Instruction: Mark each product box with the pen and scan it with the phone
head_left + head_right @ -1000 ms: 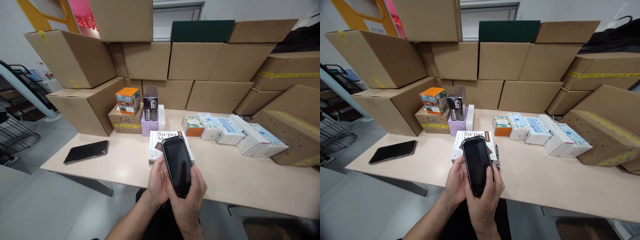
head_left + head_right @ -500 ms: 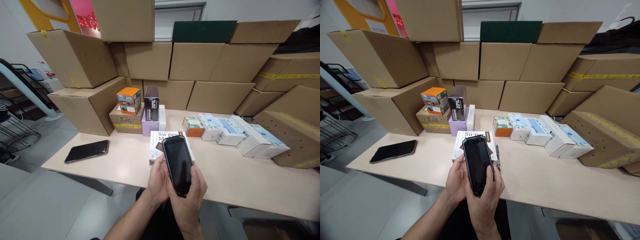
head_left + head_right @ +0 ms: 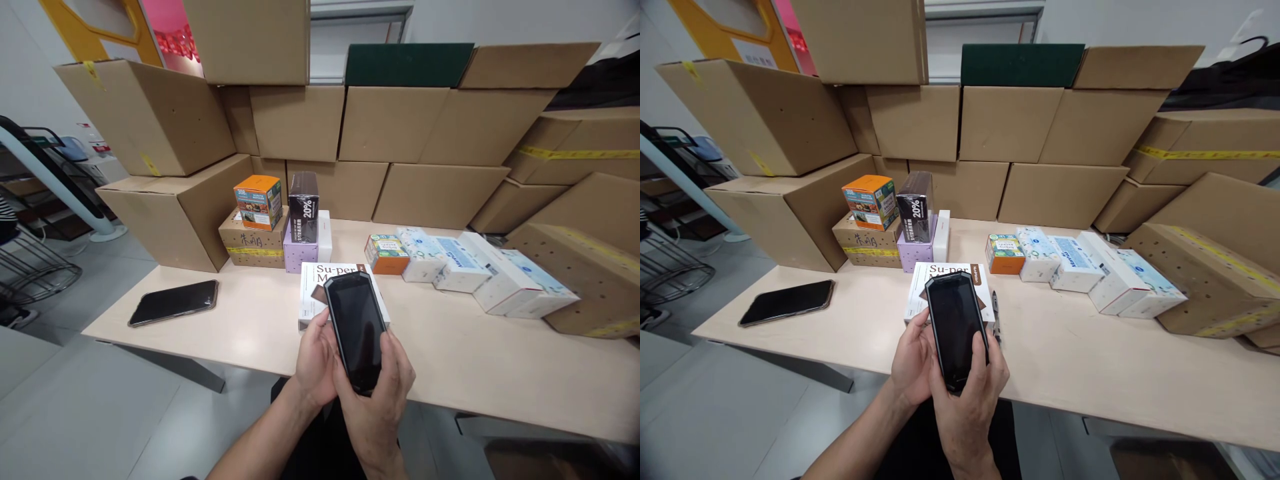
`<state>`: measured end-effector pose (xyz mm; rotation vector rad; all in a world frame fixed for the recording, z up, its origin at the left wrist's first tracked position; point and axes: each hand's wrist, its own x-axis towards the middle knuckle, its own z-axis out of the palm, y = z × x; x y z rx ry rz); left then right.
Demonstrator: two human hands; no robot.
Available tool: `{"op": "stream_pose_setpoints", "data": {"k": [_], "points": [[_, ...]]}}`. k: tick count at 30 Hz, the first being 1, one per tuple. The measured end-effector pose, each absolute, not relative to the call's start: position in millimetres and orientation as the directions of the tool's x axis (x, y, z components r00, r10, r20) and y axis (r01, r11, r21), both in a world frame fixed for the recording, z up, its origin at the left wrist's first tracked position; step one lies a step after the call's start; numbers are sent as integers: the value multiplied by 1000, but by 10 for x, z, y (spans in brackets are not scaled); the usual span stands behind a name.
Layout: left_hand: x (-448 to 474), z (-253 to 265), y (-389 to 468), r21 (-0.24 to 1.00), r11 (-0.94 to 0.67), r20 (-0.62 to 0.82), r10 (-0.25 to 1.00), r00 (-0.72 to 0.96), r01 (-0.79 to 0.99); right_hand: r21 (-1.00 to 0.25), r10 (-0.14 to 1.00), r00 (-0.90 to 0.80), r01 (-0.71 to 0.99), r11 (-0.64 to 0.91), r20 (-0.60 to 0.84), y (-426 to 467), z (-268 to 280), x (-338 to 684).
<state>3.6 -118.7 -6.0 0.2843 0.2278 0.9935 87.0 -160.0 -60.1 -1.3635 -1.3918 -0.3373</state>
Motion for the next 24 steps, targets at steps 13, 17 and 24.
{"op": "stream_pose_setpoints", "data": {"k": [13,17,24], "points": [[58,-27,-1203,352,494,-82,862,500,-795,-481,532,273,822,303,801,-1604,-611,880],[68,-22,-1193,333,490,-95,867,489,-806,-480,539,268,823,303,799,-1603,-596,885],[74,-39,-1197,319,489,-105,869,483,-812,-487,541,265,812,321,798,-1600,-600,903]]}}
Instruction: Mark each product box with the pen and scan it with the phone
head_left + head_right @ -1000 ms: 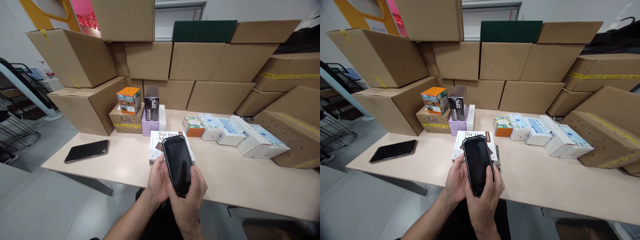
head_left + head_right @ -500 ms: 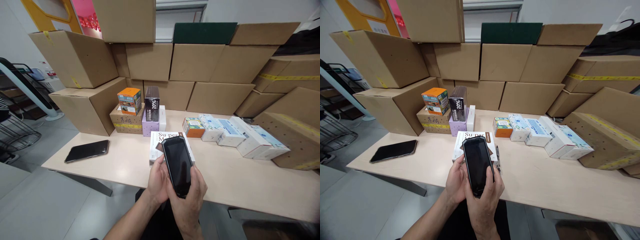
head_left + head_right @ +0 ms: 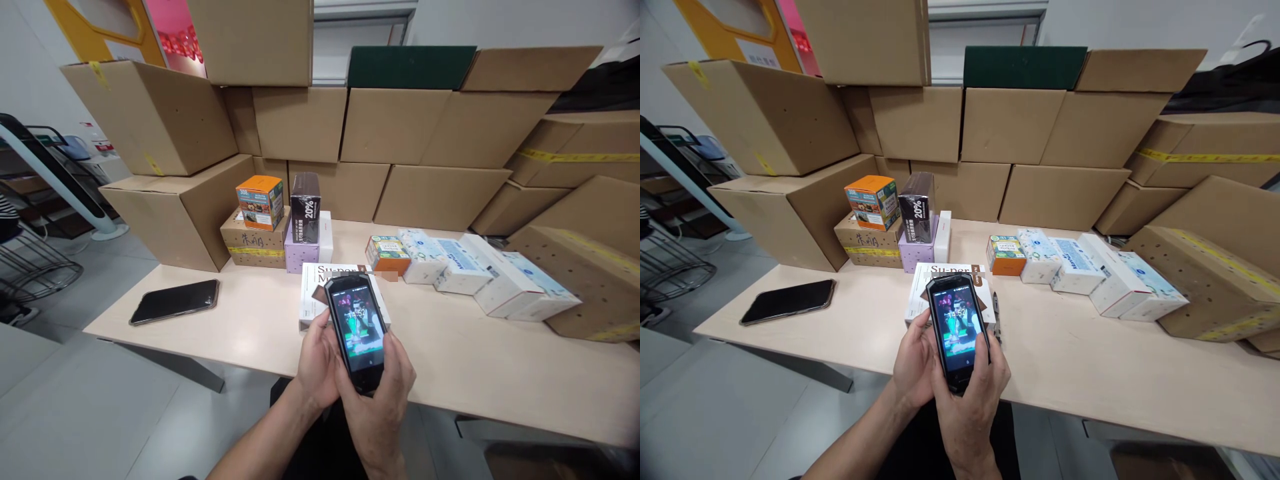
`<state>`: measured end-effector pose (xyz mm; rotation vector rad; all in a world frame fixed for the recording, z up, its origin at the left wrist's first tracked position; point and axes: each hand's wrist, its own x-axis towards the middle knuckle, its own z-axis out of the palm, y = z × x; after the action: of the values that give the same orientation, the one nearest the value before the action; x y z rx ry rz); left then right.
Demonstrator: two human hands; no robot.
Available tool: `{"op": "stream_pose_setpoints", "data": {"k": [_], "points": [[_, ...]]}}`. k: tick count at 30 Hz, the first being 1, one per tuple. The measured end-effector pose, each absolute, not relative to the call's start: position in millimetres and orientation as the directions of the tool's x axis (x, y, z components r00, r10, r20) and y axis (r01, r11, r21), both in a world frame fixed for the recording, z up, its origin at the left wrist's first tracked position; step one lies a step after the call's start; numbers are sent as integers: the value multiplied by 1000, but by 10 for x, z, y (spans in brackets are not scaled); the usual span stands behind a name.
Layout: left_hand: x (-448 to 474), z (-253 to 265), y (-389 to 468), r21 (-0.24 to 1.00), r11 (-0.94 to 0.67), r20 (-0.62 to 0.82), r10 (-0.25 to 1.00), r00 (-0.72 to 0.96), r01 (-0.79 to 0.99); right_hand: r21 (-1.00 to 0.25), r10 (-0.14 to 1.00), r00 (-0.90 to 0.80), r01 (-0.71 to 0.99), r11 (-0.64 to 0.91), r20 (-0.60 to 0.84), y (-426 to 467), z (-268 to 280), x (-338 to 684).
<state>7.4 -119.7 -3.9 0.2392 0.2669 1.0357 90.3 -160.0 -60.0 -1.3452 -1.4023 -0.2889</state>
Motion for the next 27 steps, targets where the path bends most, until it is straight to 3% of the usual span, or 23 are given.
{"op": "stream_pose_setpoints", "data": {"k": [7,12,14,16,18,20,23,27], "points": [[104,-42,-1222,369,472,-88,875,476,-800,-490,526,259,792,364,810,-1600,-612,965],[76,-230,-1370,549,442,-138,885,445,-710,-519,487,356,816,254,798,-1620,-527,1260],[1,-346,-1447,726,259,-82,952,294,-637,-521,468,411,843,131,782,-1633,-494,1485],[-123,-434,-1497,903,-88,139,986,91,-421,-500,473,441,866,-2,763,-1647,-482,1742],[-277,-472,-1491,878,-466,462,885,-65,-104,-471,526,453,875,-110,720,-1659,-496,1991],[-425,-460,-1429,754,-633,655,742,-141,174,-440,591,458,879,-185,665,-1666,-523,2193],[-580,-403,-1292,747,-493,609,776,-163,446,-387,672,449,887,-253,589,-1659,-555,2371],[-681,-400,-1171,803,-291,386,919,-81,521,-351,738,452,885,-304,501,-1621,-581,2479]]}}
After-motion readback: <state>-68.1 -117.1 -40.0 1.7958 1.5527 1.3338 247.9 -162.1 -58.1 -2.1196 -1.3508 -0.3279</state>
